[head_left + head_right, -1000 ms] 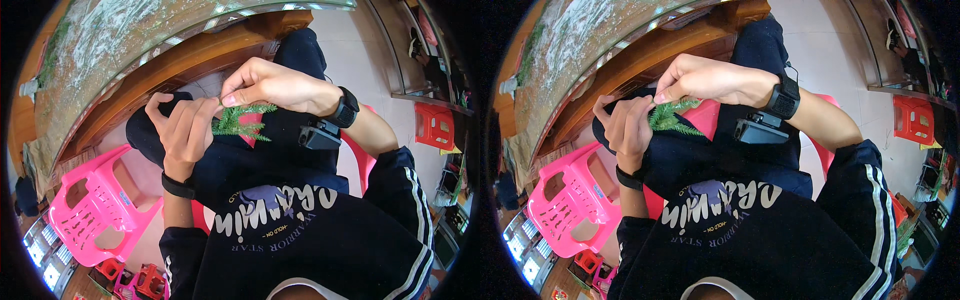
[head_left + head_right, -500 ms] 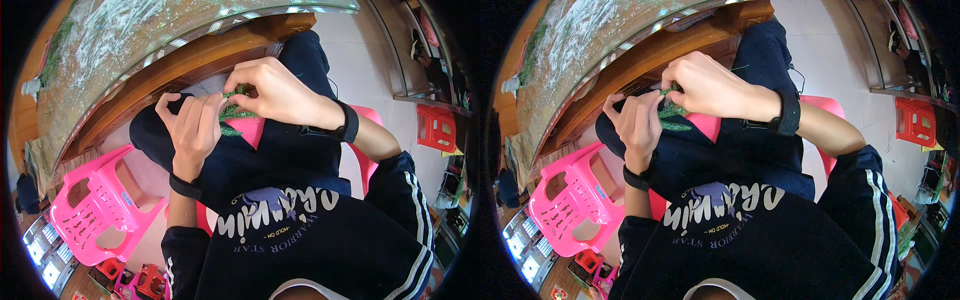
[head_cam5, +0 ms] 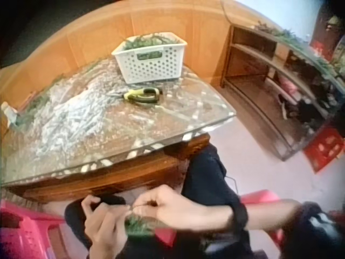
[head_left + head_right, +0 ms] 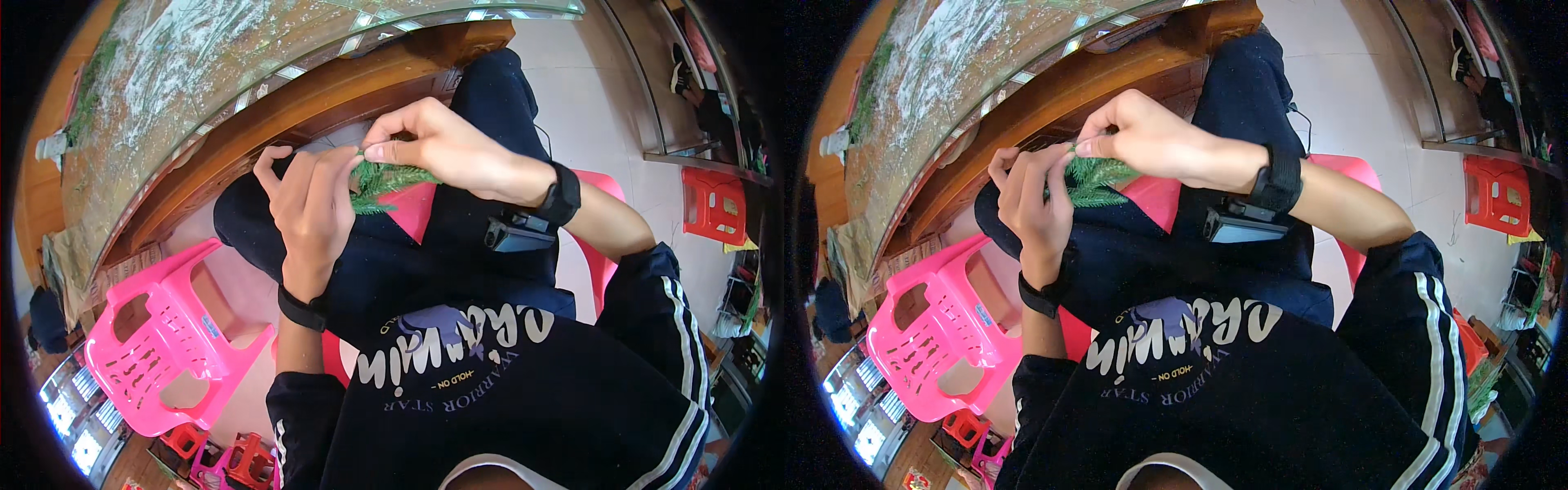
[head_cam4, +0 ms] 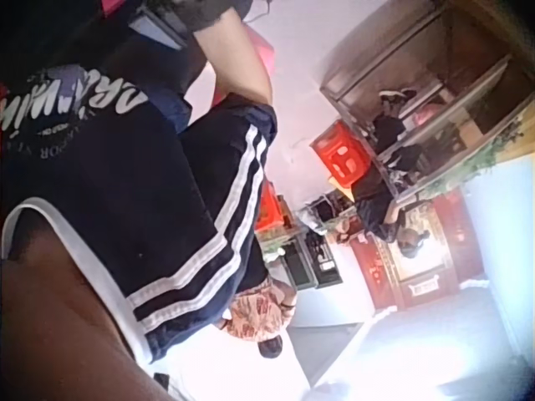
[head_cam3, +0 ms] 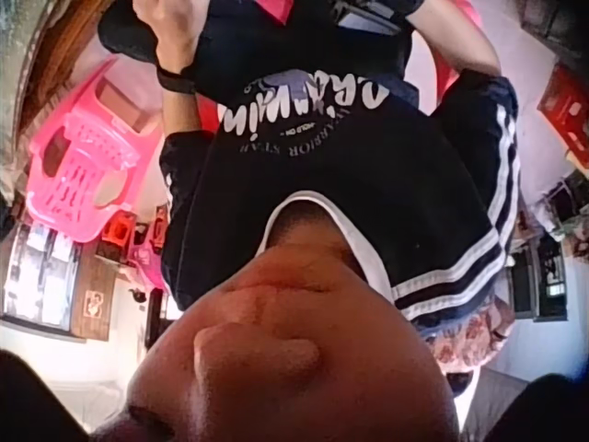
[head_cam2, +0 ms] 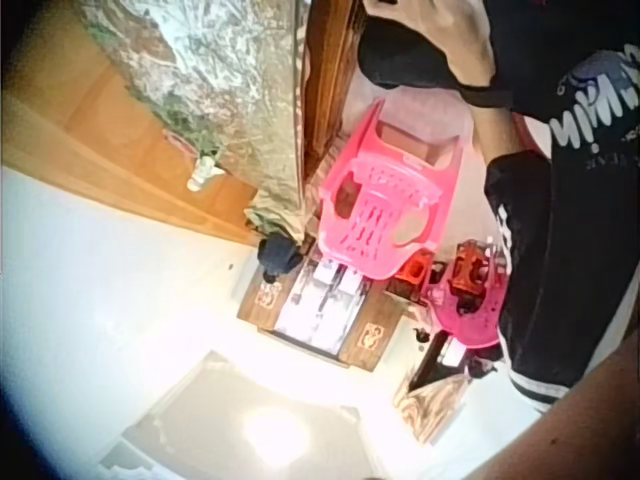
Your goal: Assembling and shaping artificial green foliage branches at a workstation.
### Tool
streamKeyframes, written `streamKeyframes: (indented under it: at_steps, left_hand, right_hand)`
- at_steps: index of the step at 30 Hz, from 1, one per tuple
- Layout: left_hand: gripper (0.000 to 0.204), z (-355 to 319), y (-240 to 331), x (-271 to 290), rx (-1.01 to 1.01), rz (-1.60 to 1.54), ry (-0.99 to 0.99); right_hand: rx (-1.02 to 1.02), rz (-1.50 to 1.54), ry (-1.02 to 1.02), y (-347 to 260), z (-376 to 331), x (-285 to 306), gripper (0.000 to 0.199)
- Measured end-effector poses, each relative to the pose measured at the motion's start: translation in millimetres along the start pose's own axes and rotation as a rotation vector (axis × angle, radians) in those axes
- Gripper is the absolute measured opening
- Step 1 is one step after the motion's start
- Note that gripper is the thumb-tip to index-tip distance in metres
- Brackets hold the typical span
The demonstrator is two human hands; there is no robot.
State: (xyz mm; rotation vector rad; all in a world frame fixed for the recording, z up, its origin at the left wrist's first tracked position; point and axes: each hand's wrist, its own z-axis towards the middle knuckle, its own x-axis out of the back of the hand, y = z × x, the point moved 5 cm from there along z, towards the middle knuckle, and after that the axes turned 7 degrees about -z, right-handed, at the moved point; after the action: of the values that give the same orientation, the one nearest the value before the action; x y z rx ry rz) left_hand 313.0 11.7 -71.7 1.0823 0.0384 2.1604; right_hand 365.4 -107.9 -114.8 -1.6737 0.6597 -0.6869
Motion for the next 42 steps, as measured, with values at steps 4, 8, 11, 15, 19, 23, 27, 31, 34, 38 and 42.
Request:
streamKeyframes:
  at_steps: [4, 8, 11, 15, 19, 23, 27, 31, 34, 38, 42]
  left_hand:
    - [0.015, 1, -2, 3, 0.023, -0.088, 0.04]
    - [0.016, 1, -1, 5, 0.005, -0.122, 0.067]
    - [0.016, 0, 1, 6, -0.013, -0.127, 0.065]
    - [0.015, 0, 4, 7, -0.023, -0.156, 0.061]
    - [0.014, 3, 3, 9, -0.048, -0.195, 0.1]
    - [0.014, 1, 2, 9, 0.007, -0.214, 0.111]
    - [0.014, 3, -1, 7, 0.033, -0.168, 0.141]
    - [0.014, 1, -7, 9, 0.073, -0.129, 0.133]
    - [0.02, 0, -7, 6, 0.026, -0.078, 0.073]
    - [0.03, 2, -2, 7, -0.01, -0.029, -0.069]
    - [0.033, 4, 0, 7, -0.071, -0.01, -0.026]
  right_hand:
    - [-0.188, 0.371, -0.134, 2, -2, -1, 0.018]
    - [-0.306, 0.538, -0.166, 5, -6, -5, 0.019]
    - [-0.338, 0.591, -0.108, 4, -11, -6, 0.021]
    - [-0.369, 0.677, -0.167, 0, -13, -9, 0.022]
    - [-0.289, 0.761, -0.253, 1, -12, -9, 0.022]
    - [-0.264, 0.455, -0.254, 2, -3, -2, 0.02]
    - [0.048, 0.11, -0.274, -18, 1, 11, 0.019]
    - [0.176, -0.072, -0.159, -21, 2, 11, 0.019]
    - [0.159, -0.094, -0.099, -19, 3, 12, 0.018]
    - [0.176, -0.113, -0.049, -17, 5, 18, 0.017]
    - [0.168, -0.133, -0.072, -16, 6, 18, 0.015]
